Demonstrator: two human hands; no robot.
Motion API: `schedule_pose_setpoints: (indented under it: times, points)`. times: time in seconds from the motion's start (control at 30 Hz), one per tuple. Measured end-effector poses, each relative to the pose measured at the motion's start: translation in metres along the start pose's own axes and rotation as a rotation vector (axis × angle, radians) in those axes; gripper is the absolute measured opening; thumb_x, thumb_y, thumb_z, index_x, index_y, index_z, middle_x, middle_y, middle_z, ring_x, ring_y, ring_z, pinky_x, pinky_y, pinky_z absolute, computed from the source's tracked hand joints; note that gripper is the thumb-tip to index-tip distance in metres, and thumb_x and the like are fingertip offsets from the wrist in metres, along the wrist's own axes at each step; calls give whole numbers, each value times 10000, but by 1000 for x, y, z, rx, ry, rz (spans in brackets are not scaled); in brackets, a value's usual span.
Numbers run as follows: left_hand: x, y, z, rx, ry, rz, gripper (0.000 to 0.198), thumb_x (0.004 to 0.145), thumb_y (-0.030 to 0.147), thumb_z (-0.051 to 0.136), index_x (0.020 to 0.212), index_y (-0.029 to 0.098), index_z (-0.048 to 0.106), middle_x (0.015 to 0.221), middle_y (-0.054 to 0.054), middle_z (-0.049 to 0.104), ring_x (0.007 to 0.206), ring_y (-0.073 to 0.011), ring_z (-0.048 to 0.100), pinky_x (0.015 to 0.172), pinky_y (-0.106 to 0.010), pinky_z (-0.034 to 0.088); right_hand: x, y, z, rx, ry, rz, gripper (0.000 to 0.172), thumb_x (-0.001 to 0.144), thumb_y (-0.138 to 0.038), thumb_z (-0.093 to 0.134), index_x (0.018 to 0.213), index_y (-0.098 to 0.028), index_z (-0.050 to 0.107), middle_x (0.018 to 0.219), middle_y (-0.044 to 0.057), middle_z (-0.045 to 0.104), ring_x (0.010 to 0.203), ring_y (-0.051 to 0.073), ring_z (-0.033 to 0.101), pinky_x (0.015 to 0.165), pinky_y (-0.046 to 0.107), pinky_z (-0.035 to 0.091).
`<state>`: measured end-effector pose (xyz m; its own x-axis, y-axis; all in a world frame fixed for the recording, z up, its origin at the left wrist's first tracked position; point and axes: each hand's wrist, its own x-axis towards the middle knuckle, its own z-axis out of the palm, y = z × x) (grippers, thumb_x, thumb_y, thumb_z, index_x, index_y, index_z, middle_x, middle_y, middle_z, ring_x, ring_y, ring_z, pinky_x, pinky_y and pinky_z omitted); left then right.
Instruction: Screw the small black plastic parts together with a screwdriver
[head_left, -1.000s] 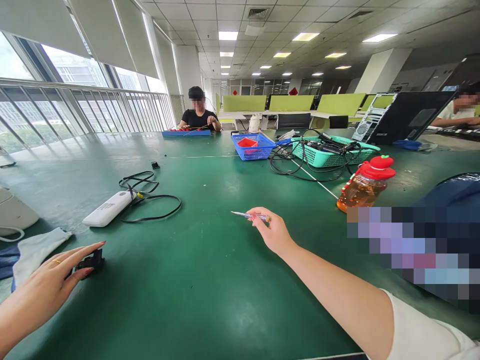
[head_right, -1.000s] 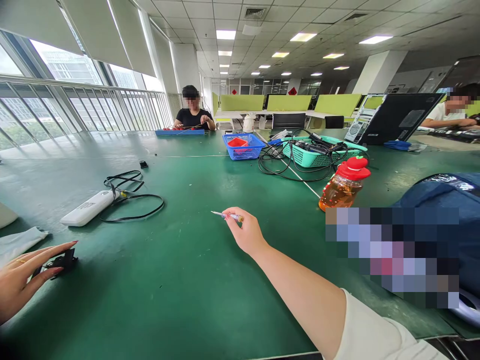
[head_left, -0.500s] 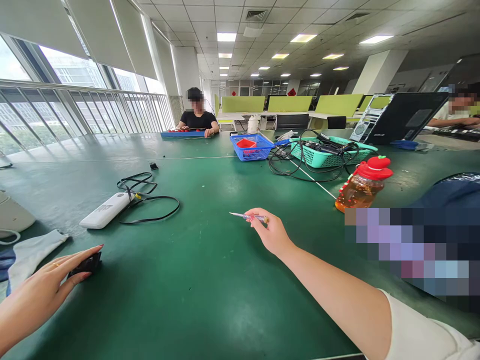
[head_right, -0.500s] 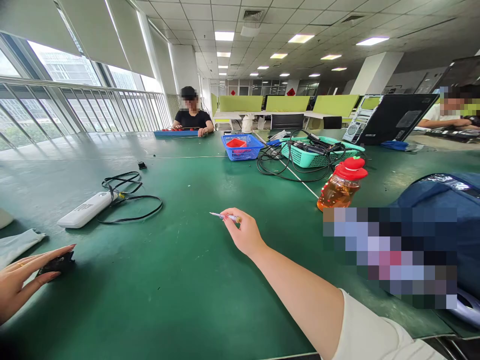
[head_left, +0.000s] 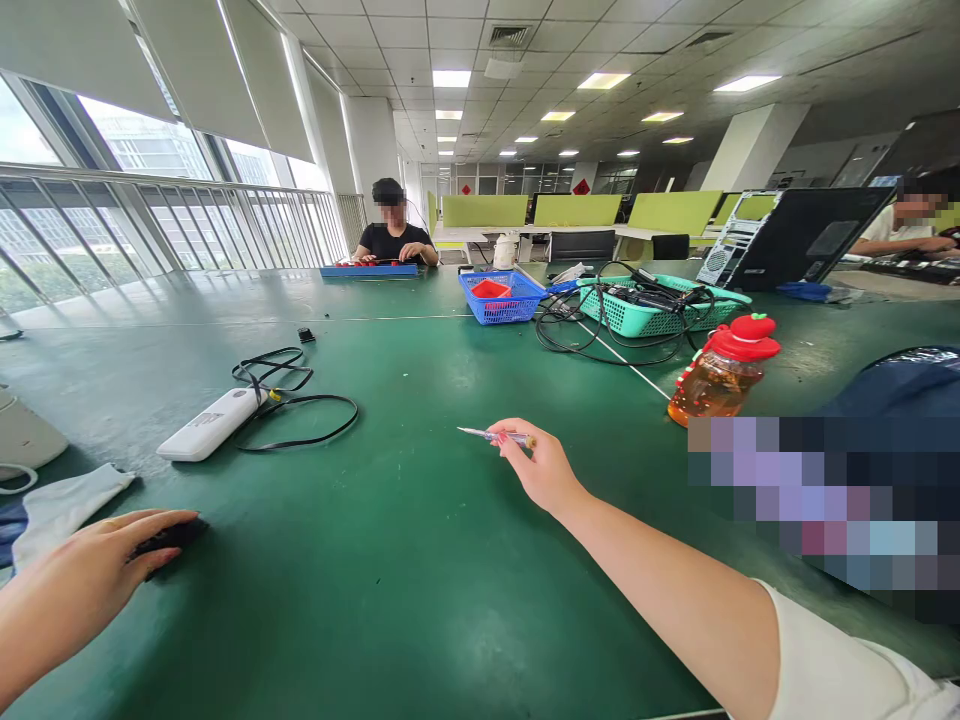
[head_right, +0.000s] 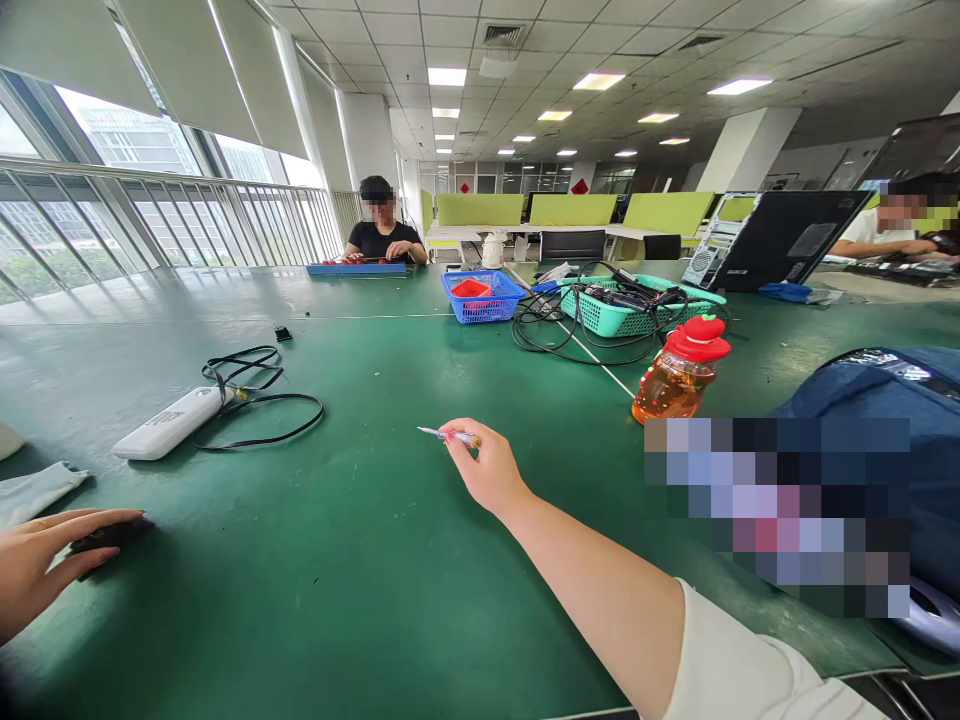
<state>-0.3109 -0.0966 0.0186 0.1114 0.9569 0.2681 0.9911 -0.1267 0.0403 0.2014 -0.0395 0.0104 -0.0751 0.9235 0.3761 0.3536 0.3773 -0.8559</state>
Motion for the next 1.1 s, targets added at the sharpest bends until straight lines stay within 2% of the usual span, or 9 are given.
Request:
schedule_pose_setpoints:
  times: [0.07, 0.13, 0.23, 0.33, 0.43, 0.57, 0.67, 0.9, 1.1]
  points:
    - [7, 44, -18, -50, -48, -10, 367, 833, 579, 470, 1078, 442, 707, 1076, 125, 748, 936, -269, 703, 852, -444, 558, 0, 1, 0, 1, -4, 2, 255, 895, -407, 505, 948, -230, 682, 850, 40, 700, 764, 197, 635, 694, 322, 509]
    - [17, 101, -35, -183, -155, 134, 370, 839, 539, 507, 1157, 448, 673, 1198, 109, 704, 1088, -273, 661, 971, -427, 524, 0, 2, 0, 6, 0, -2, 256, 899, -409, 506, 955, -232, 683, 862, 42, 707, 767, 197, 644, 710, 330, 516]
    - [37, 189, -47, -350, -259, 408, 318, 897, 387, 501, 1159, 428, 677, 1288, 65, 657, 1130, -222, 641, 1004, -343, 509, 1, 5, 1, 19, 21, -10, 278, 899, -434, 511, 961, -227, 686, 828, 43, 711, 763, 198, 655, 730, 335, 520]
    - [64, 253, -36, -448, -280, 606, 338, 909, 230, 492, 1167, 350, 674, 1271, 5, 654, 1126, -191, 629, 1018, -313, 489, 3, 6, -2, 28, 65, 3, 315, 888, -482, 509, 892, -217, 680, 760, 41, 698, 722, 198, 653, 694, 323, 513]
    - [88, 292, -9, -496, -280, 669, 360, 882, 143, 519, 1183, 285, 656, 1231, -43, 662, 1101, -212, 630, 997, -341, 500, 6, 6, -7, -15, 176, 23, 361, 897, -518, 473, 795, -217, 645, 666, 26, 653, 656, 191, 627, 642, 309, 486]
    - [105, 316, 28, -528, -251, 636, 483, 855, 119, 551, 1317, 257, 532, 1242, -80, 651, 1121, -256, 622, 973, -404, 513, 7, 5, -11, -93, 321, -14, 339, 889, -514, 495, 764, -220, 608, 666, 20, 642, 659, 190, 610, 634, 302, 471]
    - [108, 318, 43, -586, -208, 591, 507, 854, 121, 549, 1339, 258, 494, 1302, -77, 627, 1191, -256, 590, 1025, -416, 485, 6, 1, -10, -151, 308, -85, 256, 877, -460, 548, 785, -227, 606, 759, 29, 684, 712, 194, 631, 683, 310, 480]
    - [117, 301, 51, -781, -258, 504, 534, 794, 214, 656, 1303, 255, 500, 1158, -56, 695, 1056, -221, 656, 978, -389, 510, -3, -13, -10, -337, 351, -343, 126, 872, -358, 593, 806, -251, 607, 800, 37, 696, 787, 223, 635, 826, 390, 460]
    - [118, 302, 55, -665, -164, 406, 501, 743, 265, 709, 1226, 237, 577, 1080, -65, 711, 1098, -269, 615, 987, -432, 494, -14, -27, -12, -461, 260, -605, 75, 853, -313, 572, 814, -262, 610, 764, 24, 687, 775, 223, 632, 876, 429, 412]
